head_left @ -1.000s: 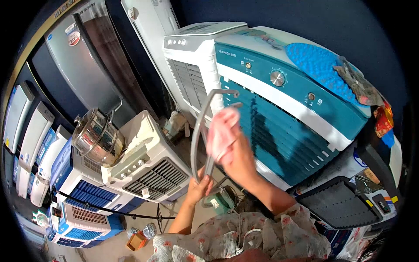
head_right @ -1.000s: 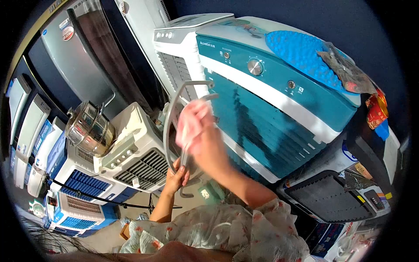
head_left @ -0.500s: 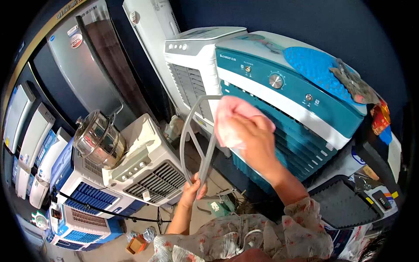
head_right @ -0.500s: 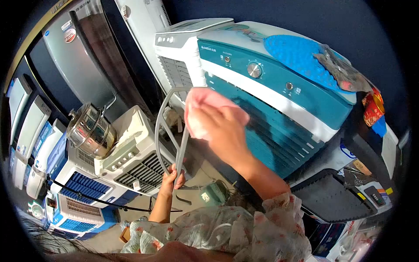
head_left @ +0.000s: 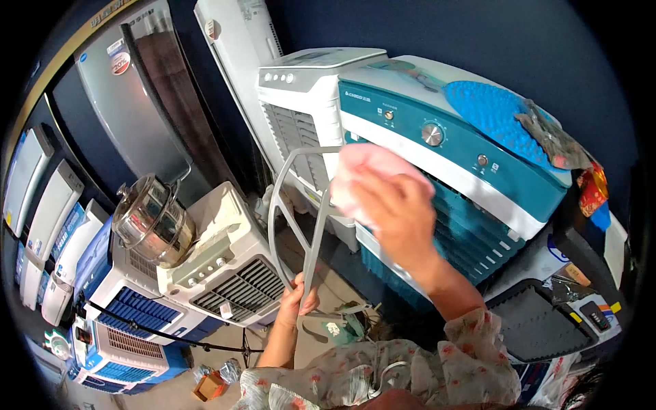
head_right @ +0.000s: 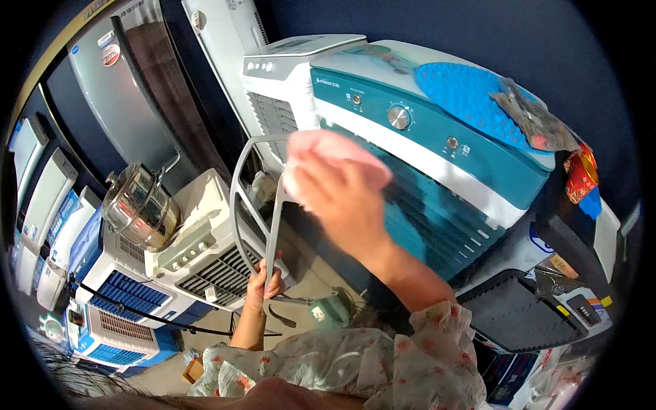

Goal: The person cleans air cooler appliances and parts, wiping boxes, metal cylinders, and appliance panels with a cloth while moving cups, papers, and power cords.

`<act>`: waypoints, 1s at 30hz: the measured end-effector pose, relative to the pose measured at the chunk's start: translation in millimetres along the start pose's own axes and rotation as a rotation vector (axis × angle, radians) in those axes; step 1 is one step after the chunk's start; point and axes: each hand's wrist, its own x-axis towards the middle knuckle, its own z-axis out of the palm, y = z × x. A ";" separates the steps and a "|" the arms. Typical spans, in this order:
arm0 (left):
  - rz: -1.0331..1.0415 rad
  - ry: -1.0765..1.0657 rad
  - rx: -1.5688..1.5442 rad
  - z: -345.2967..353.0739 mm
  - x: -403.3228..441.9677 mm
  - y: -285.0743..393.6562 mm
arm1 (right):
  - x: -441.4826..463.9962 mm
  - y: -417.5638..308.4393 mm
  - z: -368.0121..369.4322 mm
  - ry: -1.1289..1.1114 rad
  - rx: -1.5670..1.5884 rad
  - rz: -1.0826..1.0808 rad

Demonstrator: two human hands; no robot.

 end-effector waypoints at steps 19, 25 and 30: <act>0.087 0.117 0.068 12.2 2.8 13.4 | -30.5 -9.2 16.7 -0.259 0.034 0.024; 0.138 0.062 -0.062 -2.5 -0.5 8.3 | -13.3 -3.6 -17.2 -0.069 -0.033 0.272; 0.081 0.029 -0.020 6.1 3.2 3.3 | -6.1 -38.9 -3.4 0.003 0.096 0.095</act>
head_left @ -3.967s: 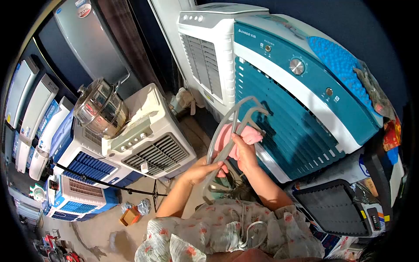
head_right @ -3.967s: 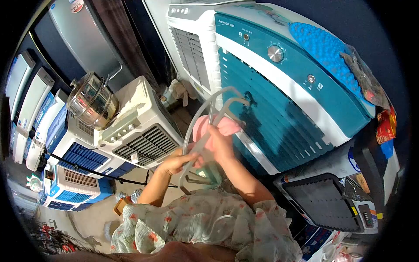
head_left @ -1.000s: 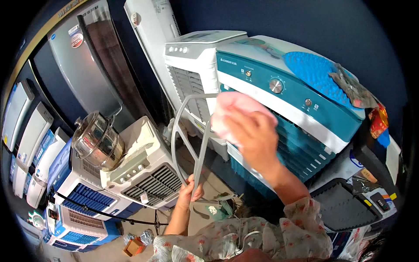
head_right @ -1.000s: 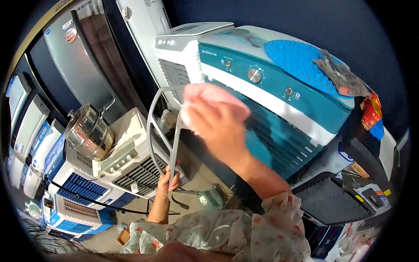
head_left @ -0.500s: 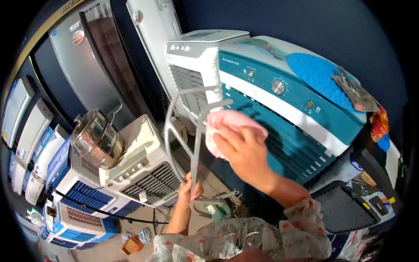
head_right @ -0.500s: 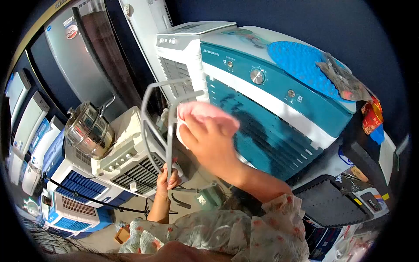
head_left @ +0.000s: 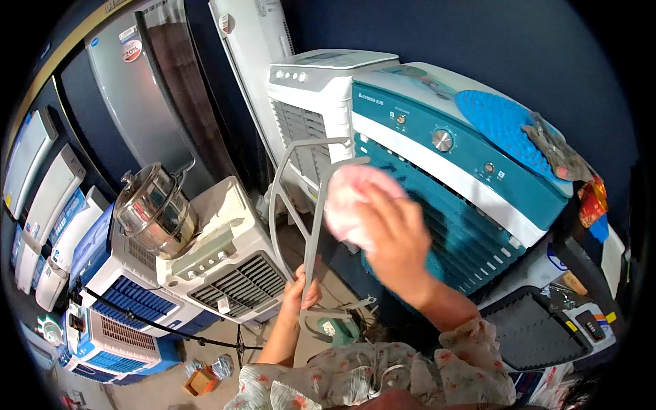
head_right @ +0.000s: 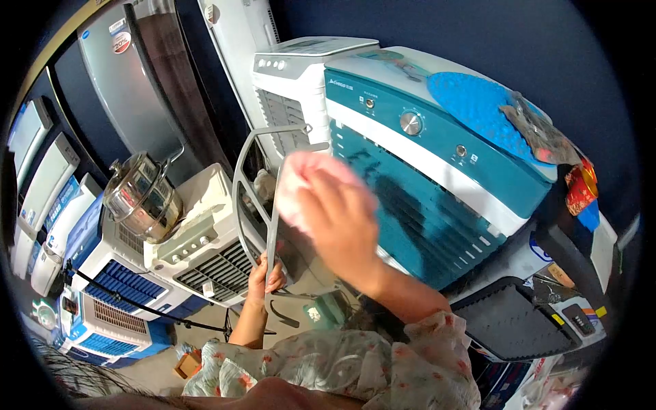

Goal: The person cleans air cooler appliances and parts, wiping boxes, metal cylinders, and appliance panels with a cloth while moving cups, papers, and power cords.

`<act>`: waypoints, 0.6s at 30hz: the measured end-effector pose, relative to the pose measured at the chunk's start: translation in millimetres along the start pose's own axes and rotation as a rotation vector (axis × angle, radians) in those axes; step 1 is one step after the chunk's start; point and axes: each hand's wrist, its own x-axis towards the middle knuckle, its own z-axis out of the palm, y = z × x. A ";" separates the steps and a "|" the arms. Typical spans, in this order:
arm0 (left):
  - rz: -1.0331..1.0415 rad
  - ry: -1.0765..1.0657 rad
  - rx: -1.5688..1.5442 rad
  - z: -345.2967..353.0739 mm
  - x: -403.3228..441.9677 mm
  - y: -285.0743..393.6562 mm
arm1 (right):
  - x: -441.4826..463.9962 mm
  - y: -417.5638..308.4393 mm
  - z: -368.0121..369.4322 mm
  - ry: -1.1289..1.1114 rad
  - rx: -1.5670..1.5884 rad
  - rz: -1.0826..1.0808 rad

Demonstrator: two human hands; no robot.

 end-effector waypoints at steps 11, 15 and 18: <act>-0.009 0.210 0.196 29.2 16.8 6.4 | -6.0 -5.5 6.1 -0.008 0.511 0.360; -0.053 0.172 0.214 47.2 20.4 -2.8 | -6.3 -1.5 41.9 -0.184 0.563 0.417; 0.276 0.150 0.740 -14.9 44.5 -27.6 | -21.4 -30.2 45.0 -0.414 1.321 0.876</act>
